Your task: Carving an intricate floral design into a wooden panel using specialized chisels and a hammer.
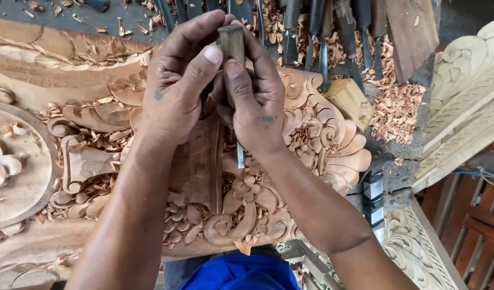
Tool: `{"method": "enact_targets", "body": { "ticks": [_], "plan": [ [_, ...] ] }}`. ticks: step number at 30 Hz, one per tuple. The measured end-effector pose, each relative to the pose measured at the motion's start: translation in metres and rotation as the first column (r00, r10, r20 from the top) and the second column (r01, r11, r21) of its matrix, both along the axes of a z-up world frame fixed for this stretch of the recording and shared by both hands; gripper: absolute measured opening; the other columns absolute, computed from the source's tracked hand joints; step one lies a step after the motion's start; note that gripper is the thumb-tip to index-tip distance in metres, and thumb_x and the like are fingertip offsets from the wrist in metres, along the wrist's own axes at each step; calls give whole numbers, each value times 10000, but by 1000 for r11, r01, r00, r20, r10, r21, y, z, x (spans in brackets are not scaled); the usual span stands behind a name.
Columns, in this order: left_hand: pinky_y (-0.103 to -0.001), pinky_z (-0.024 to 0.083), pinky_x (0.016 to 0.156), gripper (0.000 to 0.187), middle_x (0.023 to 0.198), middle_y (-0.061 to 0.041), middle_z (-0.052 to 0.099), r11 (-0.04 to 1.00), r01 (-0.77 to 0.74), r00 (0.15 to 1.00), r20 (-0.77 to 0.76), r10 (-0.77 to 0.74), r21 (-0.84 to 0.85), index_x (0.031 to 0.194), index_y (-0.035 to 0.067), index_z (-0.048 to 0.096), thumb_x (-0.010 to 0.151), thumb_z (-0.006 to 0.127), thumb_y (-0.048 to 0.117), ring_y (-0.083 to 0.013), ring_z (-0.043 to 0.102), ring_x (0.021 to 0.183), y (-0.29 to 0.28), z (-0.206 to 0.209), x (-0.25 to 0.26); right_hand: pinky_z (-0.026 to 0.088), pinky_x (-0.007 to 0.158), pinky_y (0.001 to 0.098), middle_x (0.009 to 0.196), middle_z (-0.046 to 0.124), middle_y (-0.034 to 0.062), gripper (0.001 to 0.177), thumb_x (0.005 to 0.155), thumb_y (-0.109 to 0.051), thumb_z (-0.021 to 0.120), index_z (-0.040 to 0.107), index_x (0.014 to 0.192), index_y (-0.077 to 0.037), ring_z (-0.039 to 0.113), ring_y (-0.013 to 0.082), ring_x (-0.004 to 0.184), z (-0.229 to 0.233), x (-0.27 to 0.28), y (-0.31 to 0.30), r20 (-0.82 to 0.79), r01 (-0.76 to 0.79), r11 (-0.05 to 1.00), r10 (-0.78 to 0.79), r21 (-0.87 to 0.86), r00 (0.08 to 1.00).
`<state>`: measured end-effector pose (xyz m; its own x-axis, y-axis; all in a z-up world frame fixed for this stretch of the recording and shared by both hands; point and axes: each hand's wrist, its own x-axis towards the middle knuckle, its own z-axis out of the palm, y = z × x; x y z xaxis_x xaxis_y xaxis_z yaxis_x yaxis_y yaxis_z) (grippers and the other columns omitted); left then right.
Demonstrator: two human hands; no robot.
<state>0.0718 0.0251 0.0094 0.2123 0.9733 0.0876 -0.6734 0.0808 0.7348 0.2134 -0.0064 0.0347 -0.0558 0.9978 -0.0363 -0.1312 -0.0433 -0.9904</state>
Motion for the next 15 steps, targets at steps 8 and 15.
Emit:
{"method": "enact_targets", "body": {
  "ticks": [8, 15],
  "plan": [
    [-274, 462, 1209, 280, 1481, -36, 617, 992, 67, 997, 38, -72, 105, 1465, 64, 562, 1204, 622, 146, -100, 574, 1355, -5, 7, -6, 425, 537, 176, 951, 667, -8, 455, 1214, -278, 584, 410, 1593, -97, 524, 30, 631, 6, 0, -15, 106, -10, 995, -1, 98, 994],
    [-306, 492, 1142, 221, 1421, -100, 665, 998, 58, 998, 23, -59, 34, 1359, 33, 623, 1164, 640, 137, -125, 610, 1230, -6, 0, -8, 463, 474, 166, 804, 638, -66, 572, 1135, -305, 579, 404, 1628, -76, 542, 3, 558, 4, -4, -13, 115, -44, 994, 32, 97, 993]
  ]
}}
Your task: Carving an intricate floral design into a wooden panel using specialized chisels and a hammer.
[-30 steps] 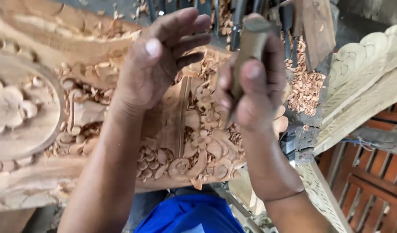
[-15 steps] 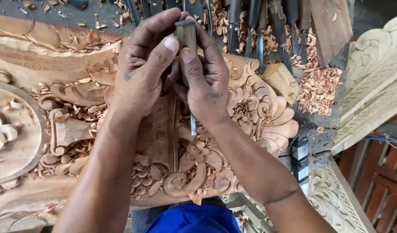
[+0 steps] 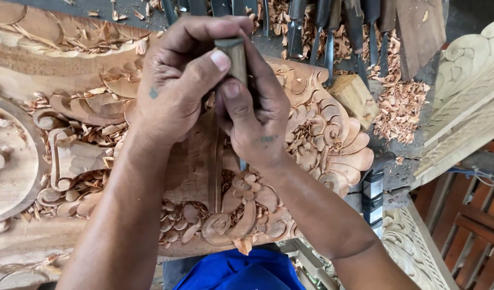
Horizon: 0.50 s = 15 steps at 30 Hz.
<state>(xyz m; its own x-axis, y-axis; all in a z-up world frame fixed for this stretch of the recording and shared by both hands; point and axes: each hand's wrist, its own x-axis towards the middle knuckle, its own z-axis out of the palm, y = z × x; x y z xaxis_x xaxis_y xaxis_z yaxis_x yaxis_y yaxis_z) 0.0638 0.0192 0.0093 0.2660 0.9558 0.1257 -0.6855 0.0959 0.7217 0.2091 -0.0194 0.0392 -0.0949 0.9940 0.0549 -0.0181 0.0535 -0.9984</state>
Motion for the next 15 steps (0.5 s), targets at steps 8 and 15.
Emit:
{"method": "enact_targets", "body": {
  "ticks": [8, 15],
  "plan": [
    [-299, 463, 1179, 241, 1460, -95, 639, 998, 37, 999, 36, -39, 56, 1409, 41, 616, 1172, 636, 76, -127, 587, 1297, -2, 2, -2, 387, 515, 205, 848, 600, 3, 515, 1214, -305, 613, 401, 1614, -61, 476, 51, 599, 0, 3, -12, -20, 48, 998, -47, 42, 999],
    [-285, 457, 1165, 240, 1434, -59, 646, 992, 24, 996, 88, -35, 122, 1414, 56, 616, 1182, 652, 106, -119, 588, 1293, -1, -1, -1, 466, 415, 199, 855, 642, 57, 559, 1146, -388, 574, 381, 1562, -67, 513, 43, 515, -3, -3, -1, 56, 32, 985, -42, 168, 998]
  ]
}}
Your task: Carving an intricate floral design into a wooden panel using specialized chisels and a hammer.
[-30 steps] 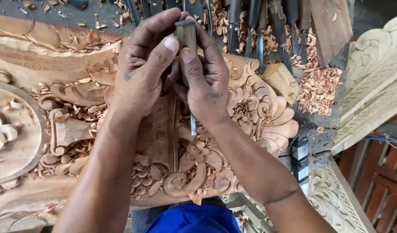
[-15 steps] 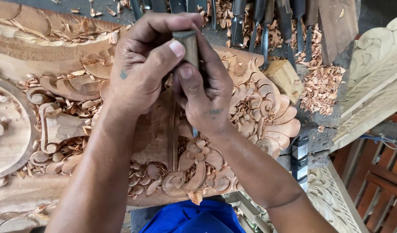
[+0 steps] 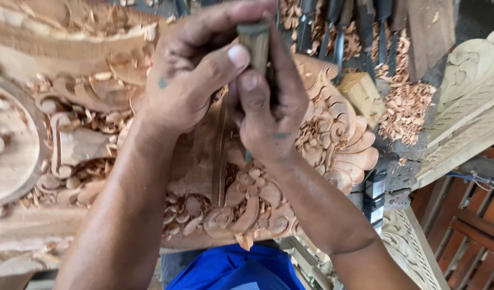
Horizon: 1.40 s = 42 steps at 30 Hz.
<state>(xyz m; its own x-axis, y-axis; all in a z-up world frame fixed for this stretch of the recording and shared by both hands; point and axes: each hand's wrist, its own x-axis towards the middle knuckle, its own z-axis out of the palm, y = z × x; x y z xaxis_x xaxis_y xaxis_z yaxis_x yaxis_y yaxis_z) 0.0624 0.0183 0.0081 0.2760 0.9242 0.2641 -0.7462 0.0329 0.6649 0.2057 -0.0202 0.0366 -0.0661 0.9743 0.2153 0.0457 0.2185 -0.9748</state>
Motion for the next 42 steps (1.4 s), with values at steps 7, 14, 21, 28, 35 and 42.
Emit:
{"method": "enact_targets", "body": {
  "ticks": [7, 14, 21, 28, 35, 42],
  "plan": [
    [-370, 591, 957, 160, 1199, -102, 717, 994, -53, 999, 5, 54, -99, 1215, 12, 670, 1088, 659, 109, -165, 658, 1023, -2, -4, -3, 448, 443, 201, 767, 620, -15, 623, 1143, -388, 585, 363, 1626, -64, 522, 44, 515, -4, -3, -13, -8, -35, 998, 35, -47, 999],
    [-469, 662, 852, 263, 937, -130, 703, 952, -211, 967, 96, 237, -219, 1035, 75, 640, 1016, 613, 336, -255, 720, 890, -1, 2, -12, 553, 508, 210, 1048, 651, 67, 517, 1174, -419, 539, 413, 1564, -105, 590, 51, 620, 17, -5, -14, 56, -289, 950, 297, -117, 953],
    [-448, 522, 1207, 622, 1539, -149, 562, 973, 13, 996, 87, 8, -232, 1508, 57, 488, 1017, 642, 406, -304, 616, 1413, 5, 18, -5, 443, 427, 245, 859, 676, 64, 542, 1137, -279, 619, 346, 1596, -184, 549, 109, 532, 31, 15, 10, -190, -47, 993, 26, -109, 981],
    [-347, 417, 1202, 626, 1537, -141, 535, 984, 37, 997, -59, -48, -176, 1528, -25, 467, 1047, 642, 335, -213, 526, 1351, 4, 16, 2, 407, 472, 202, 823, 654, 21, 533, 1183, -307, 609, 367, 1615, -111, 511, 58, 562, 7, 4, 4, -93, 46, 968, -71, -245, 993],
    [-329, 374, 1261, 557, 1587, -89, 465, 975, 132, 990, -26, -139, -179, 1588, 40, 401, 1115, 678, 141, -170, 445, 1456, 1, 18, 8, 554, 853, 198, 1255, 711, 49, 527, 1202, -292, 615, 375, 1616, -71, 634, 59, 945, -11, 12, 1, -67, 124, 986, -132, -114, 989],
    [-351, 441, 1252, 464, 1485, -84, 548, 994, 89, 978, -183, -98, -58, 1537, 65, 488, 1108, 656, 9, -172, 542, 1369, -1, 2, 11, 606, 1099, 275, 1440, 616, 34, 446, 1184, -257, 577, 401, 1574, -134, 680, 118, 1226, -6, 5, 0, 58, 153, 988, -154, 32, 986]
  ]
}}
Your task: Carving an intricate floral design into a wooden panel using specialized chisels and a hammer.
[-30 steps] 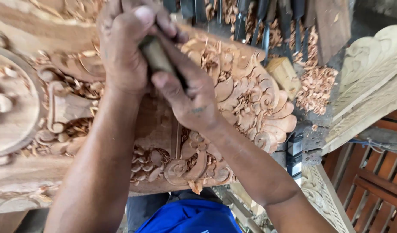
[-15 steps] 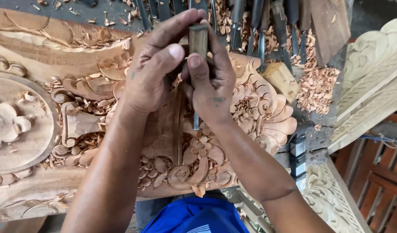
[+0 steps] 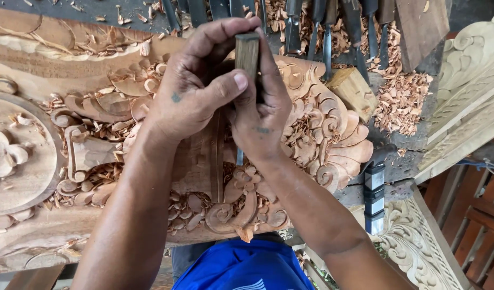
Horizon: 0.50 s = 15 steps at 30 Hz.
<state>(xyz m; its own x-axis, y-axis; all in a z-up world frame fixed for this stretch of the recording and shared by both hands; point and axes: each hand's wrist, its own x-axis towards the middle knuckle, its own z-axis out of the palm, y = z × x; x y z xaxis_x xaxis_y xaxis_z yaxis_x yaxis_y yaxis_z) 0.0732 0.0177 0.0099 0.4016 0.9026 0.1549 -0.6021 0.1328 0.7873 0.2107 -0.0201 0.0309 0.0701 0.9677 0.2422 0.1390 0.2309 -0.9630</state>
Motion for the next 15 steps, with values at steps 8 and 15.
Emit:
{"method": "enact_targets", "body": {
  "ticks": [8, 15],
  "plan": [
    [-336, 382, 1282, 502, 1546, -52, 488, 998, 39, 986, 167, -31, -44, 1558, 90, 452, 1136, 722, 49, -155, 465, 1451, 1, 10, 3, 624, 879, 237, 1195, 719, 64, 549, 1118, -203, 602, 388, 1610, -86, 696, 89, 947, -2, 4, -2, -81, 58, 995, -64, -82, 995],
    [-389, 475, 1222, 572, 1463, -123, 603, 994, 32, 999, 26, -29, -104, 1501, 51, 485, 1005, 750, 161, -207, 579, 1326, 4, 22, 2, 561, 1112, 241, 1518, 541, 25, 473, 1190, -189, 567, 336, 1597, -117, 617, 77, 1285, -2, 3, -6, 97, 18, 1000, -17, -7, 995]
  ]
}}
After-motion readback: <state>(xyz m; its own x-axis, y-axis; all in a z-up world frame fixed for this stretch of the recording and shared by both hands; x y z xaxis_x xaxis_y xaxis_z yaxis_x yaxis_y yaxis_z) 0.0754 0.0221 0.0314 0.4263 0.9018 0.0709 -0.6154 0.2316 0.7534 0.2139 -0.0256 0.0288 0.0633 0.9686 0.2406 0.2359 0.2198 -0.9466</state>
